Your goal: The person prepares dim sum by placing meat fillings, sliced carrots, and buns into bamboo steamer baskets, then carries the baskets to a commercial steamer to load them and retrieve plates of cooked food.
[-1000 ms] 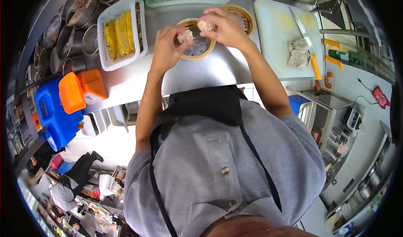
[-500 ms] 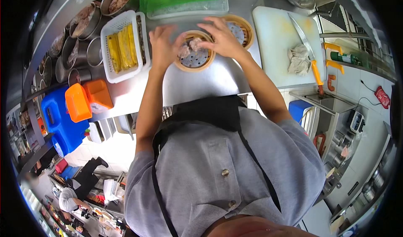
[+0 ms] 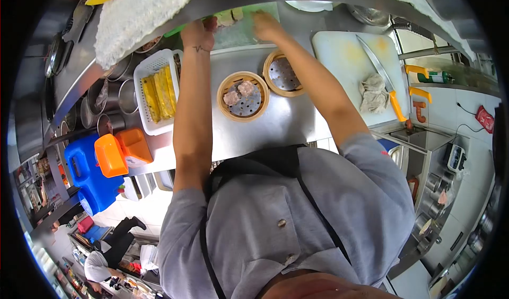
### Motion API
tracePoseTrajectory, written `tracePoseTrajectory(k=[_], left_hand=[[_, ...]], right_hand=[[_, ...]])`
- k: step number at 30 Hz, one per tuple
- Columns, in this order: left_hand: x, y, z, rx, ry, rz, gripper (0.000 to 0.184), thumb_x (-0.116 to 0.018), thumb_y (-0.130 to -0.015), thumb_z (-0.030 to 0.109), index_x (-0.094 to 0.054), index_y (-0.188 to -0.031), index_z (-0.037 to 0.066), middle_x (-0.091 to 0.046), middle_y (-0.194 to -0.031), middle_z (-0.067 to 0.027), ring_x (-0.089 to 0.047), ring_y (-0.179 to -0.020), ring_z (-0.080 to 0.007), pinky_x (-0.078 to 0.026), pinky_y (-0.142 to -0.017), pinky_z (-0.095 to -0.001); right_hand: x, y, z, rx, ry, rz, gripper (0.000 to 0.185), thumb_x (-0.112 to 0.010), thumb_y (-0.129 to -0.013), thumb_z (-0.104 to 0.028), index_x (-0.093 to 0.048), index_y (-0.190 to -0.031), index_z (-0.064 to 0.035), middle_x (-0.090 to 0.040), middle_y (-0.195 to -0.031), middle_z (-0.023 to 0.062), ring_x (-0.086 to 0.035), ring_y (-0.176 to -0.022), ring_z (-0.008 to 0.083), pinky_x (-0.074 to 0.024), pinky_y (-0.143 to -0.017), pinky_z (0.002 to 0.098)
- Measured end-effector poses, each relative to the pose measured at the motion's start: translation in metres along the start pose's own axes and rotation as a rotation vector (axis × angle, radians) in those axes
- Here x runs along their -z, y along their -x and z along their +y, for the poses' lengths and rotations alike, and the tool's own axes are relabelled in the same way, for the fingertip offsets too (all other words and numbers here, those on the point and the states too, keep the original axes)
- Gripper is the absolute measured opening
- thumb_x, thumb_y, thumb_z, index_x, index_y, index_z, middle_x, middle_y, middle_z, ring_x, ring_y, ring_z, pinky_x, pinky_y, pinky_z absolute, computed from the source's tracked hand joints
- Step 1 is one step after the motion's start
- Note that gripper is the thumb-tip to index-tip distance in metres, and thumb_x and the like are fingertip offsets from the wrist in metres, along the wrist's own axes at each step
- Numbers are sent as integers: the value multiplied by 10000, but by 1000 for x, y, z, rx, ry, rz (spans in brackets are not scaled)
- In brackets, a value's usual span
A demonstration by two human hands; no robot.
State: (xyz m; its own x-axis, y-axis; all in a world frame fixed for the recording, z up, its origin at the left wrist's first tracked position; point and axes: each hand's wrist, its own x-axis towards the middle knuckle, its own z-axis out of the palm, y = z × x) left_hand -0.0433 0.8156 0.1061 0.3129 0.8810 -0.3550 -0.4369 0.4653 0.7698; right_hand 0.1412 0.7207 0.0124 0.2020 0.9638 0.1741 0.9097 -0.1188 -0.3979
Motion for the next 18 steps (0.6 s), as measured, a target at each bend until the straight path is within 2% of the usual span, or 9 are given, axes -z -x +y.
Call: tracePoseTrajectory(k=[2, 5, 6, 8, 9, 11, 12, 14, 18], left_hand=[[2, -3, 11, -52, -8, -55, 236, -519, -942, 114, -567, -1149, 11, -614, -1046, -135, -597, -956, -300, -539, -826, -410], [54, -70, 1, -129, 74, -424, 279, -568, -936, 254, -592, -1141, 67, -630, -1103, -124, -612, -980, -272, -525, -849, -436], [48, -60, 9, -131, 73, -421, 279, -568, -936, 254, -592, -1141, 67, -630, -1103, -124, -612, -980, -272, -525, -849, -436], [18, -22, 30, -75, 246, -313, 241, -561, -943, 261, -598, -1106, 88, -643, -1042, -110, -621, -950, -258, -538, -811, -411], [15, -15, 29, -73, 253, -304, 241, -561, -943, 261, -598, -1106, 88, -643, -1042, -110, -621, -950, -258, -538, -811, -411], [8, -8, 31, -151, 94, -265, 216, -548, -952, 255, -597, -1066, 78, -645, -968, -108, -629, -901, -250, -548, -752, -385], [2, -6, 35, -149, 103, -267, 216, -548, -952, 255, -597, -1066, 78, -645, -968, -108, -629, -901, -250, -548, -752, -385], [-2, 1, 32, -130, -86, -165, 221, -518, -967, 239, -587, -1053, 48, -633, -935, -120, -626, -859, -251, -550, -701, -363], [28, -50, 11, -3, -114, -235, 180, -567, -927, 120, -571, -1058, -4, -607, -965, -140, -611, -832, -265, -549, -726, -363]], right_hand=[[-25, -44, 15, 27, -71, 45, 377, -629, -749, -113, -645, -1124, -80, -640, -1079, 205, -583, -1075, 389, -470, -916, 447], [-15, -54, -3, 144, -119, 159, 484, -677, -717, -124, -605, -1194, -76, -610, -1167, 210, -567, -1100, 396, -470, -920, 436], [-3, -51, -11, 146, -122, 158, 484, -677, -717, -124, -605, -1194, -76, -610, -1167, 210, -567, -1100, 396, -470, -920, 436], [33, -39, -29, -42, -411, -192, 578, -723, -713, -99, -543, -1258, -34, -592, -1243, 173, -588, -1100, 332, -473, -927, 396], [26, -33, -21, -42, -408, -203, 578, -723, -713, -99, -543, -1258, -34, -592, -1243, 173, -588, -1100, 332, -473, -927, 396], [10, -25, 3, -127, -1021, -186, 578, -725, -740, -53, -520, -1279, -32, -589, -1257, 115, -592, -1088, 235, -475, -915, 362], [20, -16, 1, -129, -1011, -187, 578, -725, -740, -53, -520, -1279, -32, -589, -1257, 115, -592, -1088, 235, -475, -915, 362], [52, 23, -18, -36, -1378, -173, 498, -719, -768, -37, -545, -1234, -23, -602, -1208, 71, -574, -1041, 166, -463, -904, 324], [88, 71, -50, -2, -1313, -201, 540, -691, -761, 15, -507, -1264, -47, -602, -1221, 81, -579, -1033, 158, -453, -887, 302]])
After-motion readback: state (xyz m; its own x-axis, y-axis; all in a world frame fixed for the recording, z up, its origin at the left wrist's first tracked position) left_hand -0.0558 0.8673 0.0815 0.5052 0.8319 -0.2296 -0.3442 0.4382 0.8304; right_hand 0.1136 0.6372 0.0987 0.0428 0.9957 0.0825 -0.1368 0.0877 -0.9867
